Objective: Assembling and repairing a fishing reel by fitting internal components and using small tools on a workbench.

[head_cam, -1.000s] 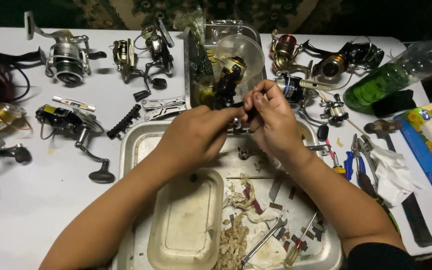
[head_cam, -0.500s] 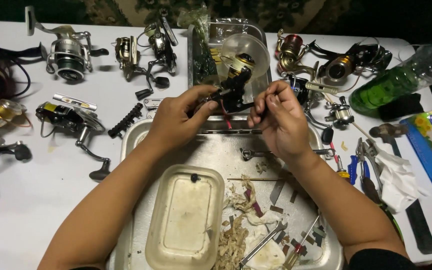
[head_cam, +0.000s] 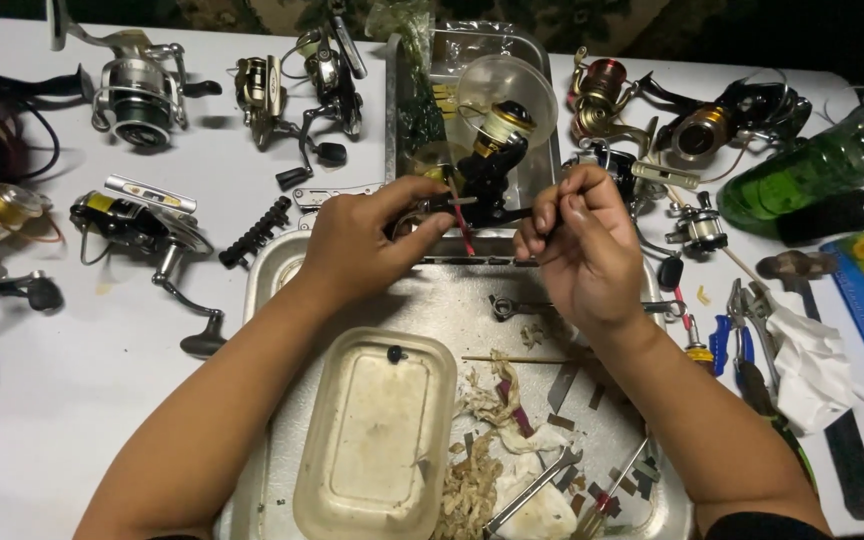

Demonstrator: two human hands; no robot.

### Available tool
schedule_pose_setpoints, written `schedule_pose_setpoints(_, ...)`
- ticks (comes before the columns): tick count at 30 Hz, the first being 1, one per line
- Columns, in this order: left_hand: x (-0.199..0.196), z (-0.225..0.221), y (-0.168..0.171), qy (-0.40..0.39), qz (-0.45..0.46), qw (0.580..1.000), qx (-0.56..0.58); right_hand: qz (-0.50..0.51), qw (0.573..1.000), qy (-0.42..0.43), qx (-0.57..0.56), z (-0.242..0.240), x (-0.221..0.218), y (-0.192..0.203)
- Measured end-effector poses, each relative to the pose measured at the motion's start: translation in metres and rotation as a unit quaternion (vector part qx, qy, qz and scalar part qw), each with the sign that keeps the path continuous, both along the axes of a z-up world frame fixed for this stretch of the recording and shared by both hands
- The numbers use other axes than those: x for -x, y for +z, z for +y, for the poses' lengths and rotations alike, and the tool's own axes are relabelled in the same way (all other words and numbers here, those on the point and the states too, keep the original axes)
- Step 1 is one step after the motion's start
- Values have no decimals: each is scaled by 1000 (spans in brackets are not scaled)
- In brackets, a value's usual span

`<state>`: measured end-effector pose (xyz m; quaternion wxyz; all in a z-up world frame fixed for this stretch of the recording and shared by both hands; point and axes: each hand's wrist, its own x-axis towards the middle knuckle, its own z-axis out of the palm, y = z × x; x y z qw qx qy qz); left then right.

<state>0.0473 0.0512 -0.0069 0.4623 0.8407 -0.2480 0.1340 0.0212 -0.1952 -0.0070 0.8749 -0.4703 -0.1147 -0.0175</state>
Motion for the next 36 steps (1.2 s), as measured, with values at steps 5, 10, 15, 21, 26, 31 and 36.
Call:
schedule_pose_setpoints(5,-2,1,-1,-5,-21,1000,16,-4,1000,-11,-11,-2,0,0)
schedule_pose_setpoints(10,2,1,1,3,-65,998,1,3,1000,-12,-17,-4,-3,-2)
schedule_pose_setpoints(15,-3,0,-5,2,-117,993,-33,10,1000,-19,-17,-3,-3,-1)
schedule_pose_setpoints(21,-5,-1,-8,7,-163,985,-49,7,999,-30,-22,-1,1,-2)
schedule_pose_setpoints(26,-1,-1,-5,15,-181,982,-56,11,999,-35,-24,-1,0,-3)
schedule_pose_setpoints(31,1,-1,-7,16,-191,980,-55,23,999,-35,-32,-2,-3,-4)
schedule_pose_setpoints(36,-2,0,-8,24,-193,979,-55,26,999,-34,-29,-5,-6,-4)
